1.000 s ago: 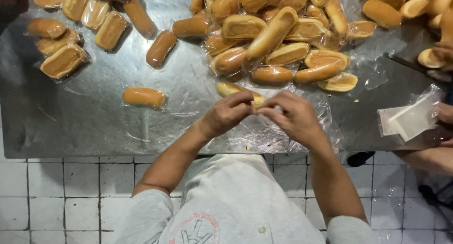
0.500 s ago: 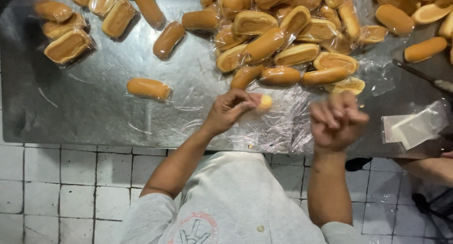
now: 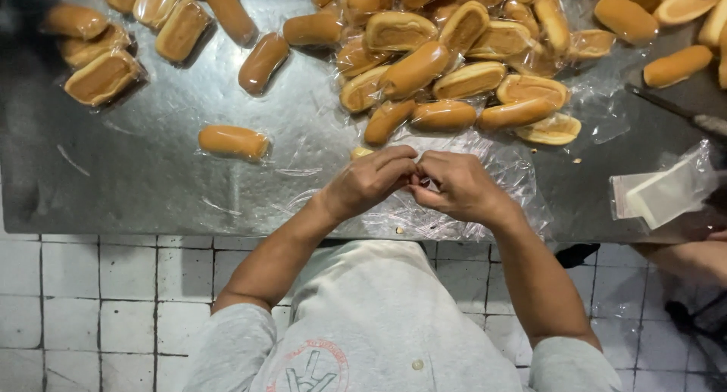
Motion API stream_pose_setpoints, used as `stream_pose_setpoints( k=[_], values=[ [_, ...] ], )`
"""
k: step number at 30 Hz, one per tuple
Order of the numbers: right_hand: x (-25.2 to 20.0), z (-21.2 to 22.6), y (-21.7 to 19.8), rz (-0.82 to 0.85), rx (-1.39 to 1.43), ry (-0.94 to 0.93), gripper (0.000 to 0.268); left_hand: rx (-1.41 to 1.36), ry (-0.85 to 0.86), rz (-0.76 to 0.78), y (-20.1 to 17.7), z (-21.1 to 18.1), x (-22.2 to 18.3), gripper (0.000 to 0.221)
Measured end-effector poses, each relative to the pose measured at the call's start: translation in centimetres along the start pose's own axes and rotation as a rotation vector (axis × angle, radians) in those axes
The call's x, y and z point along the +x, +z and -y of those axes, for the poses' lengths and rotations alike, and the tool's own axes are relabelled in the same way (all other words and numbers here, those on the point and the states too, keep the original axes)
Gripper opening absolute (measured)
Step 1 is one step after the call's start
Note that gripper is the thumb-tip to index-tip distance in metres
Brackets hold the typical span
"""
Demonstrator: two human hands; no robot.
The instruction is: Wrapping individual bread rolls in plastic film at a fast, efficient pace on a metal table.
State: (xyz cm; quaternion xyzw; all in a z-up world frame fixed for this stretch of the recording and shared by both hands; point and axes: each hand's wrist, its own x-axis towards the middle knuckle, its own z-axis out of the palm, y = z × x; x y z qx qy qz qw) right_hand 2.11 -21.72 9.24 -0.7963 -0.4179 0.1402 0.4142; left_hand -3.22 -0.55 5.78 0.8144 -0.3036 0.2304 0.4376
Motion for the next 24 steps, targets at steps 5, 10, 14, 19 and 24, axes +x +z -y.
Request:
stream_pose_setpoints(
  k=[5,10,14,19,24],
  values=[
    [-2.5,1.7,-2.9,-0.672,1.016,0.251,0.026,-0.532,-0.418,-0.272,0.0,1.0,-0.8,0.006],
    [-4.0,-5.7,-0.5,-0.493,1.004,-0.051,0.006,-0.634,-0.419,-0.274,0.4,-0.5,0.7,0.007],
    [-0.4,-1.6,-1.2,-0.218,0.272,-0.046,0.012,-0.252,-0.166,-0.108,1.1,0.3,-0.5,0.003],
    [1.1,-0.4,-0.5,-0.002,0.063,0.001,0.016,-0.052,-0.08,-0.023,-0.1,0.6,-0.2,0.009],
    [-0.4,-2.9,1.2,0.026,-0.022,-0.015,0.017,0.061,-0.072,0.009,0.3,1.7,-1.5,0.013]
  ],
)
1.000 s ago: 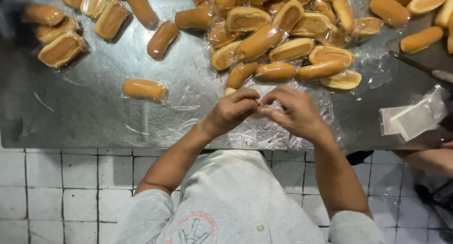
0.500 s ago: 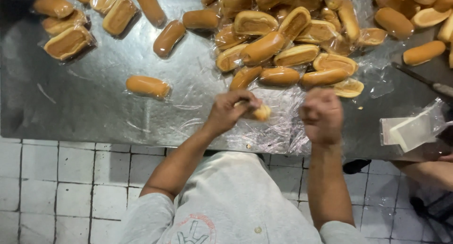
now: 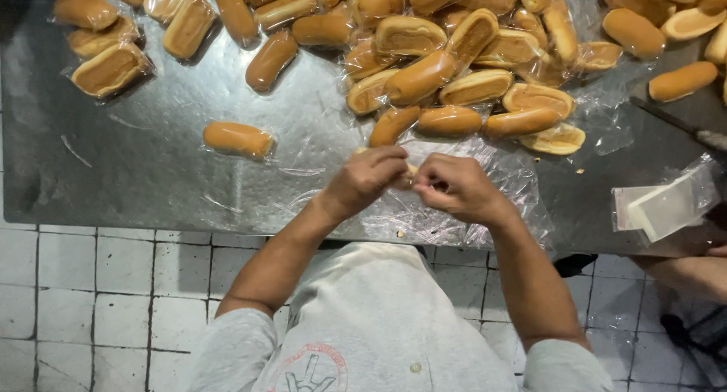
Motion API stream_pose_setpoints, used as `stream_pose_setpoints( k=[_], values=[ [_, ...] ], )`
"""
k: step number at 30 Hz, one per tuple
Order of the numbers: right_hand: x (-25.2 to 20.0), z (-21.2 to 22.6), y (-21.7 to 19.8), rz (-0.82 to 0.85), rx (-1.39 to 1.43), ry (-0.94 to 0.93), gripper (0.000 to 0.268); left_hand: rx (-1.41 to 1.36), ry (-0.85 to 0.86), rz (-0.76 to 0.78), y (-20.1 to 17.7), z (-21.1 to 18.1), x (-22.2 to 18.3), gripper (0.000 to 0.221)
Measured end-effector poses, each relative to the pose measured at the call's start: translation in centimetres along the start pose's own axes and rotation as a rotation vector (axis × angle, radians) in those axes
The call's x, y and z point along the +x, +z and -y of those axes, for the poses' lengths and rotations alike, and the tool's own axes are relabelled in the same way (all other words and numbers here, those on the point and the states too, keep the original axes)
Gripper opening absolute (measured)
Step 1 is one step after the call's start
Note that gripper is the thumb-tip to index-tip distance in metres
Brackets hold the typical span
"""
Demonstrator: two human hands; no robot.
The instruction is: Wrapping individual bread rolls in plastic film at a fast, efficient pace on a metal table.
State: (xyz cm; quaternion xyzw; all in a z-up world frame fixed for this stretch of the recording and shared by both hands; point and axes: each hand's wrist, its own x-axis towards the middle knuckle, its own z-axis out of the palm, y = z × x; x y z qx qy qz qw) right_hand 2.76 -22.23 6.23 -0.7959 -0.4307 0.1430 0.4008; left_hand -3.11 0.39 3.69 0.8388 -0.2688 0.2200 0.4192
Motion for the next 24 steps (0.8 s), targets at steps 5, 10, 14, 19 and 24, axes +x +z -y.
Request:
stream_pose_setpoints(
  k=[5,10,14,19,24],
  values=[
    [-1.4,-1.3,-1.5,-0.406,0.331,-0.039,0.011,-0.241,-0.204,-0.163,-0.6,-1.1,0.5,0.01],
    [2.7,5.2,-3.4,-0.256,-0.242,-0.22,0.009,-0.123,-0.143,-0.126,0.0,-0.2,0.8,0.014],
    [2.4,5.3,-2.1,-0.203,-0.608,-0.402,0.016,-0.088,-0.154,-0.084,0.5,-0.3,0.3,0.019],
    [2.1,4.2,-0.8,-0.209,-0.699,-0.473,0.024,-0.044,-0.152,0.001,-0.8,-1.3,1.2,0.022],
    [1.7,1.7,1.1,-0.235,-0.743,-0.486,0.02,-0.04,-0.134,0.068,0.2,-0.9,0.0,0.021]
  ],
)
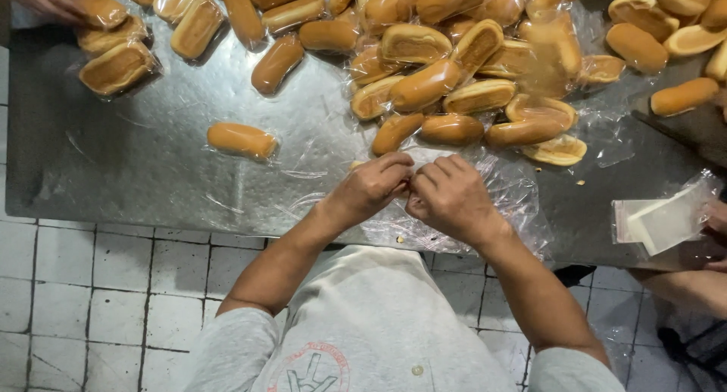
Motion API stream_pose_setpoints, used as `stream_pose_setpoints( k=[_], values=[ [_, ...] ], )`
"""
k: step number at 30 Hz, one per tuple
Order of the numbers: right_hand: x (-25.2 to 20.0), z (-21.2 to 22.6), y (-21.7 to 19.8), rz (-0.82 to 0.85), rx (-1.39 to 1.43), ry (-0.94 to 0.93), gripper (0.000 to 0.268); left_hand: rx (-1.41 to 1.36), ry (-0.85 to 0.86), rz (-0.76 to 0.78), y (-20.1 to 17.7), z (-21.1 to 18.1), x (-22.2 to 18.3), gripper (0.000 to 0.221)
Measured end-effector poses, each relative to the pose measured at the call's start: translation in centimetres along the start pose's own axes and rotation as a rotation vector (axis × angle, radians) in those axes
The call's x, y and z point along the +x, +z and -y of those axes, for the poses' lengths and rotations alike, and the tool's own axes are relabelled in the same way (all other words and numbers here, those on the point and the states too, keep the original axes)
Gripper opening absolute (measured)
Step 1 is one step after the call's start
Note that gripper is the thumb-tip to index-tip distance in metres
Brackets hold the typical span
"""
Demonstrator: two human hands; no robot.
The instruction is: Wrapping individual bread rolls in plastic film at a fast, efficient pace on a metal table.
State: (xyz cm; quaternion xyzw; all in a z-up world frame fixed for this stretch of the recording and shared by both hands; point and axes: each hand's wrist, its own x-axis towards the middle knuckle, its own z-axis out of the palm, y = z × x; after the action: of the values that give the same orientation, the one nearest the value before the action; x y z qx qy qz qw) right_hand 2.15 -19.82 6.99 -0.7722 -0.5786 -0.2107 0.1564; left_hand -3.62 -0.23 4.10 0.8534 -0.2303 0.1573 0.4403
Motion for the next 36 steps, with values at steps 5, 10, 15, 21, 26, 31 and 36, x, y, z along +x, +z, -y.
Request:
stream_pose_setpoints(
  k=[5,10,15,21,26,31,36],
  values=[
    [-3.3,-0.9,-0.9,-0.376,1.358,0.511,0.009,-0.386,-0.22,-0.163,-1.5,0.8,0.1,0.013],
    [-6.5,-3.2,-4.3,-0.972,2.313,0.687,0.006,-0.992,-0.397,-0.274,-2.5,-3.5,3.1,0.009],
    [-6.2,-1.3,3.5,-0.471,1.717,0.902,0.108,-0.734,-0.495,-0.414,-0.1,-2.3,4.5,0.01],
    [-4.0,-0.4,8.4,-0.655,1.159,1.301,0.012,-0.29,-0.523,-0.444,2.3,4.9,3.3,0.009],
    [-7.1,3.4,11.1,-0.391,1.373,1.869,0.022,-0.515,-1.097,-0.16,12.9,14.7,-10.3,0.022],
    [-15.9,5.8,19.3,-0.011,1.625,2.107,0.024,0.377,-0.382,0.184,10.8,7.4,-12.4,0.053],
    [-8.2,2.6,12.3,-0.011,1.683,1.962,0.026,0.293,-0.389,0.1,8.5,13.7,-12.2,0.035]
  ],
)
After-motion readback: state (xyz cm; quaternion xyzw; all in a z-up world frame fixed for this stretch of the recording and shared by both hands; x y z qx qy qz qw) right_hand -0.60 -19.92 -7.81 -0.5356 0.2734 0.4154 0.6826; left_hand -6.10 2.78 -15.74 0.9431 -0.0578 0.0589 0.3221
